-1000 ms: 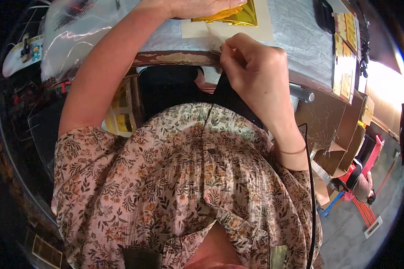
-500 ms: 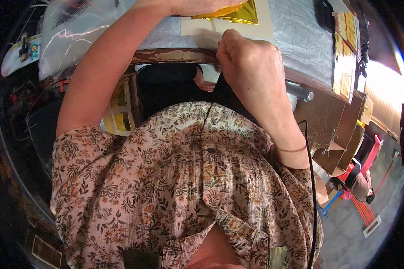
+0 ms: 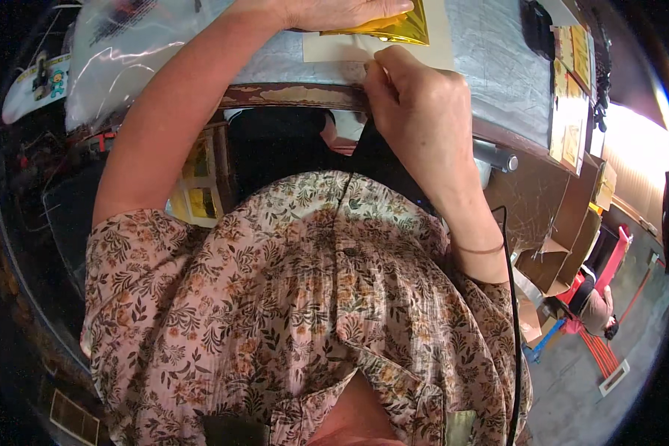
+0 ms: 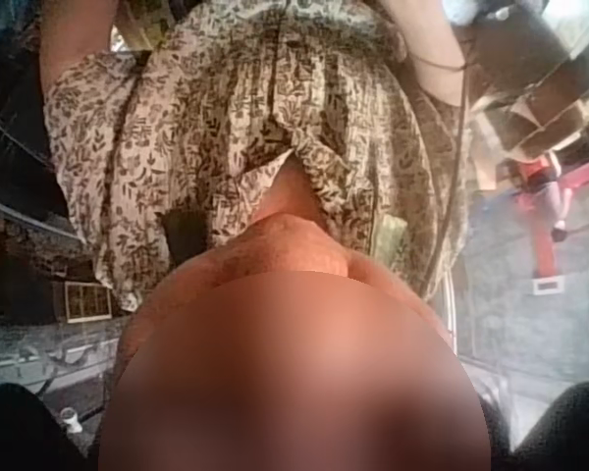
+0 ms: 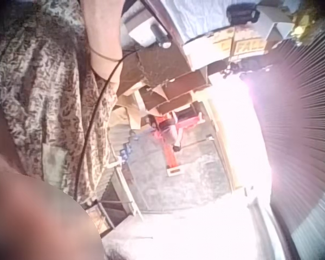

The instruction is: Folding and organizing gold-colored foil packaging sheets on a workbench.

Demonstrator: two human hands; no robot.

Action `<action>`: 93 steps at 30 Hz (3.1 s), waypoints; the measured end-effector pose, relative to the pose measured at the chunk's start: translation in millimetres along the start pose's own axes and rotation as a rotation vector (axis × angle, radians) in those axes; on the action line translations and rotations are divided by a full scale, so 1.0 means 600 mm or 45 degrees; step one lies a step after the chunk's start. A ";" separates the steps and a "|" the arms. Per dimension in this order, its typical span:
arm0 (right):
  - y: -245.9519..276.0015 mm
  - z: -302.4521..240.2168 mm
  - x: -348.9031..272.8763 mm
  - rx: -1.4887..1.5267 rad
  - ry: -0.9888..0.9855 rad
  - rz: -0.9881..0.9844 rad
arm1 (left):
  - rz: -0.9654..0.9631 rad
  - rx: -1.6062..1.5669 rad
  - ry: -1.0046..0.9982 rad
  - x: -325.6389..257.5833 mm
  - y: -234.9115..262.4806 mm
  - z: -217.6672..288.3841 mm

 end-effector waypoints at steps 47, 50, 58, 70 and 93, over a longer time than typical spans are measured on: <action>0.064 0.087 -0.021 0.211 -0.343 -0.081 | 0.044 0.125 -0.054 -0.007 0.003 0.004; 0.120 0.102 -0.005 0.505 -0.765 -0.222 | 0.044 0.139 -0.066 -0.001 0.007 0.006; 0.089 0.146 0.043 0.190 0.145 -0.351 | 0.173 0.270 -0.043 -0.008 -0.015 0.007; 0.141 0.205 0.181 0.907 -0.594 -0.395 | 0.096 0.135 0.023 -0.002 0.006 0.014; -0.014 0.247 0.346 0.892 -0.458 -0.599 | 0.006 -0.191 0.043 0.005 0.011 0.007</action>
Point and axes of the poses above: each hand's wrist, its own x-axis towards the middle knuckle, its own y-axis out of the back of the hand, z = x × y, the point moved 1 cm from there along x, towards the middle knuckle, and after that the axes turned 6 degrees about z, right-handed, at the moved point
